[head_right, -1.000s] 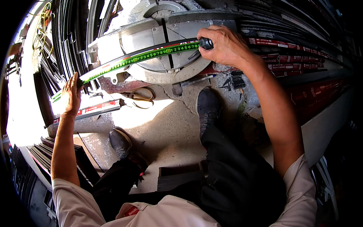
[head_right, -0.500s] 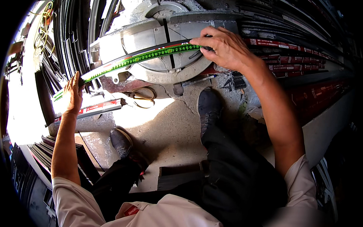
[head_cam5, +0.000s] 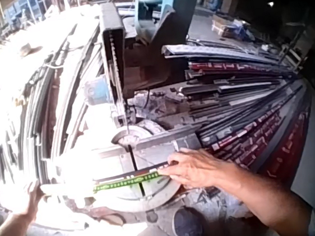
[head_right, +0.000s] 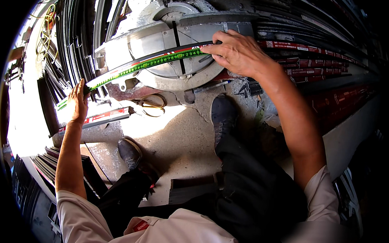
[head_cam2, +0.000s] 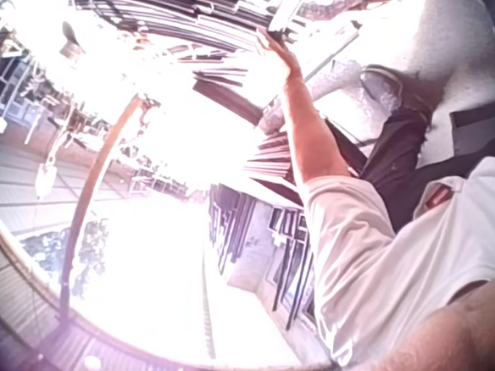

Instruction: The person measures a metal frame with a tape measure, marks it with a marker, and cuts it using a miter saw. The person repeats this process for multiple frames.

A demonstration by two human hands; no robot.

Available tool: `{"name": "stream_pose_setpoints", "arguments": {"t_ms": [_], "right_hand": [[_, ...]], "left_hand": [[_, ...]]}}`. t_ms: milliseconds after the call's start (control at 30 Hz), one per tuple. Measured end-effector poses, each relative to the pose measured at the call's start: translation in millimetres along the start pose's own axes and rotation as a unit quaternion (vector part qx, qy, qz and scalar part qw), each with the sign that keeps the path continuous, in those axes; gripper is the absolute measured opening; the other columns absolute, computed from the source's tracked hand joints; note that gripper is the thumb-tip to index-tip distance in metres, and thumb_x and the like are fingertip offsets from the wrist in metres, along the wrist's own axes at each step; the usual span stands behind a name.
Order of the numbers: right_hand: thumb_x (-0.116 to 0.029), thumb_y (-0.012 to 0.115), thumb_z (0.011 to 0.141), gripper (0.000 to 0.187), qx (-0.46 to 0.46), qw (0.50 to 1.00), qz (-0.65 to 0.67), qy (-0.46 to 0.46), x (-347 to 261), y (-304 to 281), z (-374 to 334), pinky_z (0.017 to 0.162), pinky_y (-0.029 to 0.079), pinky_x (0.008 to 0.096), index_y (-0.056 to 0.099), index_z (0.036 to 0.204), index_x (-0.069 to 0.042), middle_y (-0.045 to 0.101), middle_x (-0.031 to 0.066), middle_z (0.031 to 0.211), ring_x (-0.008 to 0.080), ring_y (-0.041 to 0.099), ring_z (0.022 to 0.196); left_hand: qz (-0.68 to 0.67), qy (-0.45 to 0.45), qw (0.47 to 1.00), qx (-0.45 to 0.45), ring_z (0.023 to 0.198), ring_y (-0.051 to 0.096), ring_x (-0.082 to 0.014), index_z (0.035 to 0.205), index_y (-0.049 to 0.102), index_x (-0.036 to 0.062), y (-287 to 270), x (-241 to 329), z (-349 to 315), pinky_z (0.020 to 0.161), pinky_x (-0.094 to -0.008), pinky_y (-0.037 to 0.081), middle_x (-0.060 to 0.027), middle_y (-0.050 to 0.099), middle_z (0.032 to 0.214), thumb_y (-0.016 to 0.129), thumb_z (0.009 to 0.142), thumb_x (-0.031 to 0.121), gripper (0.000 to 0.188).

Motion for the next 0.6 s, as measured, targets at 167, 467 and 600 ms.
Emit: {"name": "stream_pose_setpoints", "arguments": {"t_ms": [167,467,600], "right_hand": [[-0.016,0.071,0.097,0.032,-0.02,1.0,-0.018,0.006,-1.9,0.8,2.6,0.086,0.06,0.0412,0.079,0.126,-0.025,0.066,0.0044,0.112,0.0245,0.066,0.104],[-0.017,0.071,0.097,0.029,-0.026,0.999,-0.024,0.003,-3.5,1.6,4.2,0.086,0.061,0.0407,0.08,0.124,-0.025,0.065,0.0037,0.11,0.0239,0.065,0.102],[-0.018,0.071,0.098,0.028,-0.031,0.999,-0.026,0.007,-3.1,1.2,5.4,0.086,0.062,0.0409,0.08,0.123,-0.025,0.064,0.0031,0.109,0.0233,0.065,0.101]], "left_hand": [[-0.009,-0.003,1.0,0.0,0.138,0.057,-0.0335,0.16,0.046,0.0118,-1.2,1.4,0.4,0.118,-0.047,0.043,-0.0136,0.061,0.149,0.074,0.097,0.016,0.068],[-0.021,-0.002,1.0,0.019,0.137,0.058,-0.0337,0.158,0.048,0.0115,1.1,-1.3,-1.2,0.118,-0.0465,0.044,-0.0142,0.062,0.148,0.076,0.096,0.015,0.068],[-0.012,-0.002,1.0,0.017,0.137,0.058,-0.0332,0.158,0.049,0.0108,0.4,0.6,-0.4,0.118,-0.046,0.044,-0.0139,0.062,0.148,0.076,0.096,0.015,0.068]]}}
Point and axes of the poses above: each hand's wrist, its own z-axis towards the middle knuckle, its own y-axis out of the palm, x = y × z, the point moved 7 cm from there along z, towards the middle knuckle
